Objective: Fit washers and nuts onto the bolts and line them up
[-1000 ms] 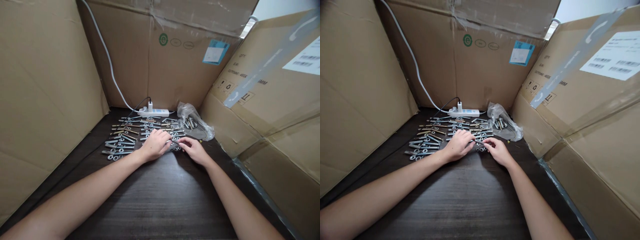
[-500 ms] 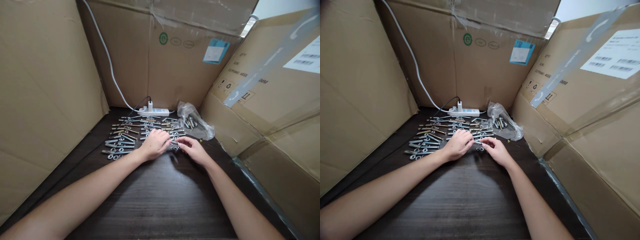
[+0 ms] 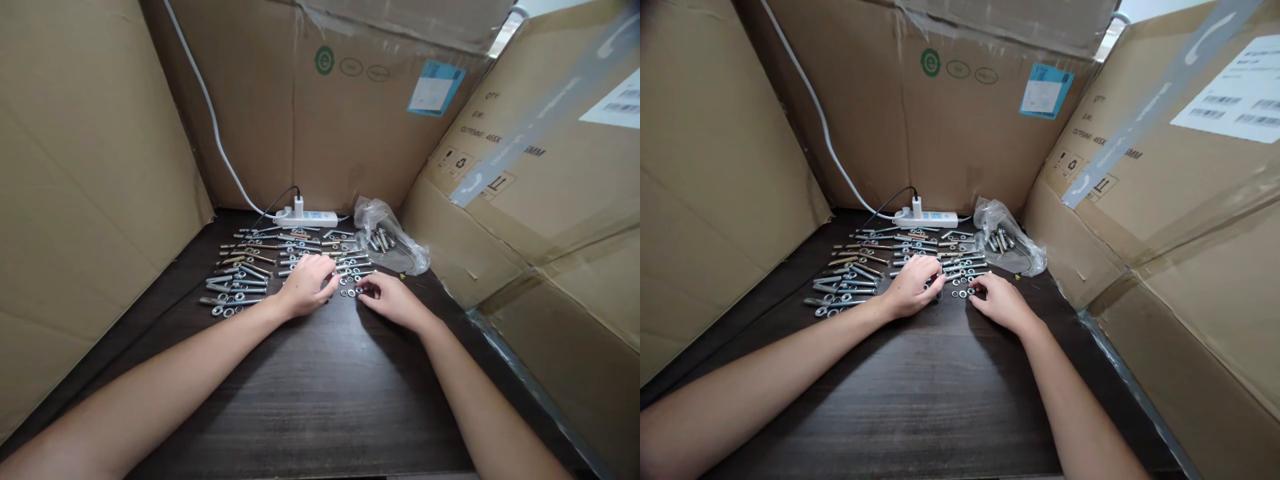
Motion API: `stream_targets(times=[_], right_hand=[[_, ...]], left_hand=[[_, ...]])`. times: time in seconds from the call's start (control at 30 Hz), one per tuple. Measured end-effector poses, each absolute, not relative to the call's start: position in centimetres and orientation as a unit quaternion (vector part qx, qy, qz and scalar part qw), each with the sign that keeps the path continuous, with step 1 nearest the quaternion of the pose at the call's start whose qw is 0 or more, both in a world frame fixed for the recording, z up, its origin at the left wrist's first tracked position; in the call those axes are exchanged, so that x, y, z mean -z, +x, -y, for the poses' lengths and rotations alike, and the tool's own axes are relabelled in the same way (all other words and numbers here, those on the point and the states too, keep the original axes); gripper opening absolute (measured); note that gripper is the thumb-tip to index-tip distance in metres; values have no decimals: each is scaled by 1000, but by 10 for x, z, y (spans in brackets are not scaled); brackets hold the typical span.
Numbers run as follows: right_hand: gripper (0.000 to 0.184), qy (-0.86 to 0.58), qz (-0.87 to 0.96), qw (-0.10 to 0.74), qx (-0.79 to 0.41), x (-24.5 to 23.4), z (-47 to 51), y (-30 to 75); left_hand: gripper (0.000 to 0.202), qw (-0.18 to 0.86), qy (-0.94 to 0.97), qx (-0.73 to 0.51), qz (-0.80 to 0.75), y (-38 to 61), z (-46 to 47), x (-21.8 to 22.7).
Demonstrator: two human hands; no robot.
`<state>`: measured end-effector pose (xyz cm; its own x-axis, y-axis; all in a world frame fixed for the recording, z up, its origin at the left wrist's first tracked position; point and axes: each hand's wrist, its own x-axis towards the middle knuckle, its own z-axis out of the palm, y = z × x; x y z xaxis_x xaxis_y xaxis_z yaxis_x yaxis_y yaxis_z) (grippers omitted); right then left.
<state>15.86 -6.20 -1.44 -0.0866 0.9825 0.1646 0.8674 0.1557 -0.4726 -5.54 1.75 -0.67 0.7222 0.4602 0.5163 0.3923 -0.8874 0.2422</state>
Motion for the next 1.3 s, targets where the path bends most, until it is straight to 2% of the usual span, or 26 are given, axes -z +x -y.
stream_targets(times=[0.17,0.57,0.83,0.93,1.17,1.3], right_hand=[[13,-643,725,226,-98,11,63,155],[15,-545,750,374,-7,-9,75,127],[16,-576,723,381,-14,-8,72,133],[16,-607,710,356,-24,-6,70,140],[11,-683,698,209,-54,2,66,151],[10,-686,700,189,-62,6,65,155]], left_hand=[[19,52,929,-290,-223,-54,-18,10],[11,63,939,-277,-196,-50,-16,11],[13,85,940,-260,-203,-50,-14,10],[15,83,945,-244,-202,-50,-15,11],[17,77,946,-240,-204,-51,-17,13],[26,73,951,-231,-191,-52,-18,13]])
